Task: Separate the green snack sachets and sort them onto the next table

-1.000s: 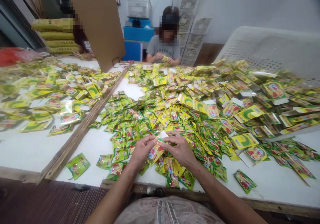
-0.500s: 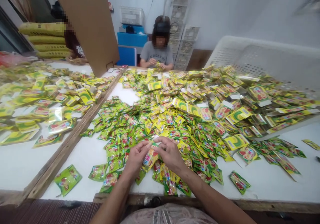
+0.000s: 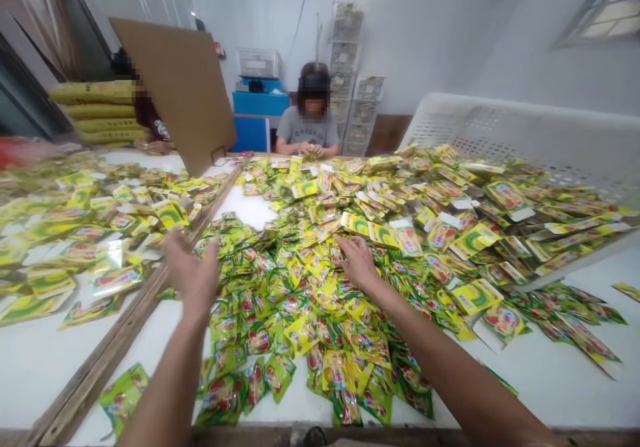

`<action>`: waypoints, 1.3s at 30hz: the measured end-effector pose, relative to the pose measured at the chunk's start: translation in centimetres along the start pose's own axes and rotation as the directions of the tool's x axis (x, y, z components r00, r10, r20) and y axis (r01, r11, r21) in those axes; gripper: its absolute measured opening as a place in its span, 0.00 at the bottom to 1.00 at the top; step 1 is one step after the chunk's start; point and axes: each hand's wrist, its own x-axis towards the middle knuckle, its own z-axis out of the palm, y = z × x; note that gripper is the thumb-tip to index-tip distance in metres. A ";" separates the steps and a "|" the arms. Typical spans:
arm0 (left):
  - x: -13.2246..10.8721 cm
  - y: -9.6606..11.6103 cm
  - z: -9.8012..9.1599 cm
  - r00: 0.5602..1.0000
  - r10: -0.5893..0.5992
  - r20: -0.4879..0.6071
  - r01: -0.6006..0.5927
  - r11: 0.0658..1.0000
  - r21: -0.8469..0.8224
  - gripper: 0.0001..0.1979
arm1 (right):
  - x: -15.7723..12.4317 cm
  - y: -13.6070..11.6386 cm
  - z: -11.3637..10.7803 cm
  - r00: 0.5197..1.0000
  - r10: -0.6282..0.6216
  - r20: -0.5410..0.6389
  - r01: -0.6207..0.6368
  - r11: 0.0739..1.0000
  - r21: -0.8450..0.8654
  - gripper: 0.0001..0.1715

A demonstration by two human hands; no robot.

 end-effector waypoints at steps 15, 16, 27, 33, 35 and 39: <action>-11.5 4.1 12.0 0.629 0.075 0.773 -0.175 0.983 0.048 0.10 | -4.4 0.4 -0.7 0.914 0.393 0.102 -0.383 0.752 0.536 0.18; -11.6 3.9 11.5 0.629 0.063 0.775 -0.141 0.989 0.034 0.11 | -4.6 -0.1 -0.8 0.893 0.418 0.169 -0.418 0.628 0.656 0.19; -14.5 3.2 5.4 0.489 -0.185 0.853 0.790 0.508 -0.343 0.17 | -6.3 -5.1 0.5 0.903 0.353 0.245 -0.354 0.289 0.889 0.19; -15.2 3.0 5.9 0.492 -0.154 0.857 0.808 0.446 -0.384 0.17 | -7.2 -5.3 -0.4 0.876 0.263 0.403 -0.452 0.157 0.878 0.24; -15.3 3.0 5.9 0.452 -0.143 0.880 0.832 0.424 -0.358 0.18 | -7.4 -4.9 -1.3 0.900 0.156 0.406 -0.432 0.211 0.877 0.21; -14.9 3.1 5.6 0.378 -0.149 0.914 0.823 0.507 -0.258 0.23 | -6.1 -2.0 -4.6 0.898 0.252 0.360 -0.433 0.367 0.823 0.21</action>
